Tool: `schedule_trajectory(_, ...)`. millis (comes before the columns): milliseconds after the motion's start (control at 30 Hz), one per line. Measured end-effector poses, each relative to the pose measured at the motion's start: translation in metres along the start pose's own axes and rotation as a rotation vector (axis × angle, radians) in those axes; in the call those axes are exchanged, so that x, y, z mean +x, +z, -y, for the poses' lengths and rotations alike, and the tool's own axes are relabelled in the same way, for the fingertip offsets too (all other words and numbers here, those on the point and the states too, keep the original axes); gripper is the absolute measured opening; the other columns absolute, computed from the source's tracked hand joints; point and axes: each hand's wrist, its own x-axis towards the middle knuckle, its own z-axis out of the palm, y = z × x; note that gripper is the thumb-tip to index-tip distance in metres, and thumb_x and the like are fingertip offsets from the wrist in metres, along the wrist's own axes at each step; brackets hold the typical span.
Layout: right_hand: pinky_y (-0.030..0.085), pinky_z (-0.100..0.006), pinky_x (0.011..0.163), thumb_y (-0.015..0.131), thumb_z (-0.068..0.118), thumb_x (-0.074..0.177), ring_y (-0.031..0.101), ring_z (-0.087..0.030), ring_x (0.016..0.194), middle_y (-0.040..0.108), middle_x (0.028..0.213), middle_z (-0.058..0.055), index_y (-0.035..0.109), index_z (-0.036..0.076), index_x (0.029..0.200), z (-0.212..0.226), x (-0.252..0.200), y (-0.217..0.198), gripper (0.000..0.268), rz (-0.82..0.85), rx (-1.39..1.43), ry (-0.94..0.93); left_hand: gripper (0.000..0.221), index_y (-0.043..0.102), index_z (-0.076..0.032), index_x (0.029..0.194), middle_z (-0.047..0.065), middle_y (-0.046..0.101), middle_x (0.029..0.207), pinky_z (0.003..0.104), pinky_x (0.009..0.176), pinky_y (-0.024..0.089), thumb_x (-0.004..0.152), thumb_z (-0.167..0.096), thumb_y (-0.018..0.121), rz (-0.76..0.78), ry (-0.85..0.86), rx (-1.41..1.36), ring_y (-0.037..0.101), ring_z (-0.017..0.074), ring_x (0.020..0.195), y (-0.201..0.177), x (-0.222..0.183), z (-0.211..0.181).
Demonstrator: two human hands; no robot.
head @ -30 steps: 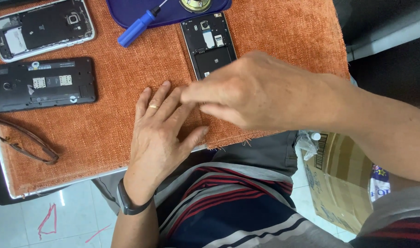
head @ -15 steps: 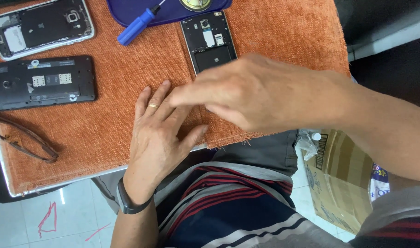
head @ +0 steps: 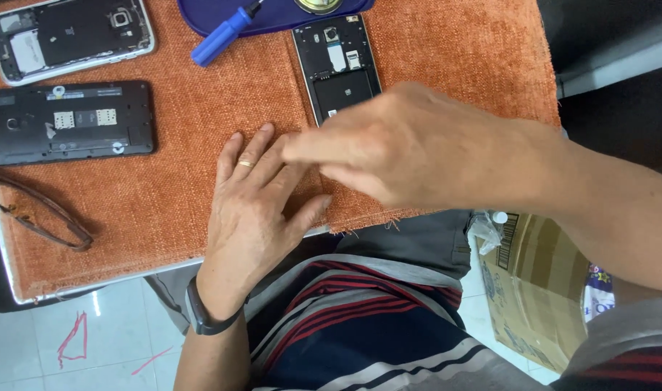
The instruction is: Disassembling or reassembling a mobile phone using a precision screwdriver on a repair bench.
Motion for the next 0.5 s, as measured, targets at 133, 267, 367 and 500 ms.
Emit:
schedule_trajectory(133,0.048,-0.039,0.045,0.071,0.007,0.102,0.069,-0.025,0.070,0.074,0.085,-0.007,0.069,0.005,0.120,-0.006,-0.002,-0.001,0.018,-0.099,-0.079,0.018,0.049,0.068,-0.004,0.131,0.016,0.064,0.139,0.059,0.118,0.031,0.095,-0.036,0.076,-0.019,-0.006,-0.010,0.052,0.0422,0.138,0.003,-0.001,0.002)
schedule_trajectory(267,0.052,-0.040,0.048,0.061,-0.002,0.098,0.068,-0.028,0.075,0.069,0.099,-0.009,0.060,0.007,0.137,-0.001,-0.001,-0.005,0.040,0.039,0.112,0.014,0.052,0.067,-0.003,0.133,0.019,0.064,0.140,0.060,0.119,0.031,0.093,-0.034,0.079,-0.019,-0.008,-0.011,0.052,0.0442,0.138,0.002,-0.003,0.002)
schedule_trajectory(367,0.050,-0.039,0.045,0.071,0.009,0.101,0.069,-0.025,0.070,0.073,0.093,-0.005,0.066,0.006,0.126,-0.007,-0.007,0.002,0.026,-0.042,-0.074,0.004,0.050,0.067,-0.001,0.131,0.017,0.064,0.139,0.060,0.117,0.032,0.095,-0.035,0.077,-0.021,0.003,-0.020,0.053,0.0426,0.137,0.002,-0.001,0.001)
schedule_trajectory(500,0.047,-0.040,0.049,0.064,0.000,0.098,0.068,-0.027,0.074,0.070,0.094,-0.008,0.062,0.008,0.137,-0.007,-0.006,-0.003,0.040,-0.010,0.044,0.022,0.048,0.069,-0.003,0.129,0.017,0.066,0.135,0.061,0.117,0.033,0.094,-0.035,0.077,-0.023,0.009,-0.006,0.054,0.0425,0.135,0.002,-0.001,0.002)
